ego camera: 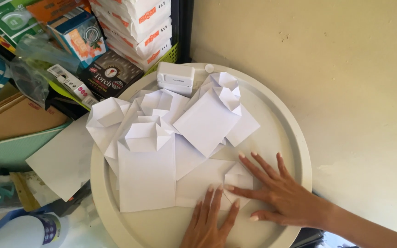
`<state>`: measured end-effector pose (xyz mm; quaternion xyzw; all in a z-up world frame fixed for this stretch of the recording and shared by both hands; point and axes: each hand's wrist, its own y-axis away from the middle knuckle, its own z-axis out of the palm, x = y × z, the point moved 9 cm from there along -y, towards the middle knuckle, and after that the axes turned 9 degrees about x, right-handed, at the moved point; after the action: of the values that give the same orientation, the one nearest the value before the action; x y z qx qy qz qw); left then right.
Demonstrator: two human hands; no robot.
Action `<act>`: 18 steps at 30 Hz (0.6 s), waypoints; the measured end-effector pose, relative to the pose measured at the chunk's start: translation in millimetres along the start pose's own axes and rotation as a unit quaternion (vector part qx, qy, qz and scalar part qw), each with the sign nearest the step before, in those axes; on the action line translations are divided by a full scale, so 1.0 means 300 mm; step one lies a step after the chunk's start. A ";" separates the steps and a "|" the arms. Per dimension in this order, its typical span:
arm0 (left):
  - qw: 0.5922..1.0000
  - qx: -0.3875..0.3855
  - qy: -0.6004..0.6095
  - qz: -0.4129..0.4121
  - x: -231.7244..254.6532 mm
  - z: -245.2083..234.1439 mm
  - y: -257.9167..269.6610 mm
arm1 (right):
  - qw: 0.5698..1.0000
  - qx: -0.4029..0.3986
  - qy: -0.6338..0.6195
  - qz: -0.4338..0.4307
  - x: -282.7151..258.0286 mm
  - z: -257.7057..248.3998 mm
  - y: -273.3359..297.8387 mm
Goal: Folding white paper into origami shirt shapes on a circular tray in a workspace.
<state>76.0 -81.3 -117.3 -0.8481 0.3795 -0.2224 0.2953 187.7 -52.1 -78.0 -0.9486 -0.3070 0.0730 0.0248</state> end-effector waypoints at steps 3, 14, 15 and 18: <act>1.000 -0.015 0.015 -0.004 0.000 -0.006 -0.011 | 1.000 0.018 0.002 0.020 0.019 -0.011 -0.007; 0.999 0.021 0.017 0.025 0.006 -0.025 -0.033 | 0.995 0.077 0.054 0.044 0.028 -0.047 -0.013; 0.998 0.048 -0.020 0.029 0.008 -0.038 -0.039 | 0.997 0.057 -0.015 0.045 0.030 -0.038 -0.012; 0.998 0.049 -0.015 0.040 0.011 -0.054 -0.056 | 0.996 0.054 0.006 0.068 0.054 -0.028 -0.007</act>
<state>76.8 -80.1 -93.8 -0.8200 0.3971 -0.2165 0.3508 200.8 -41.0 -71.5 -0.9650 -0.2371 0.0854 0.0724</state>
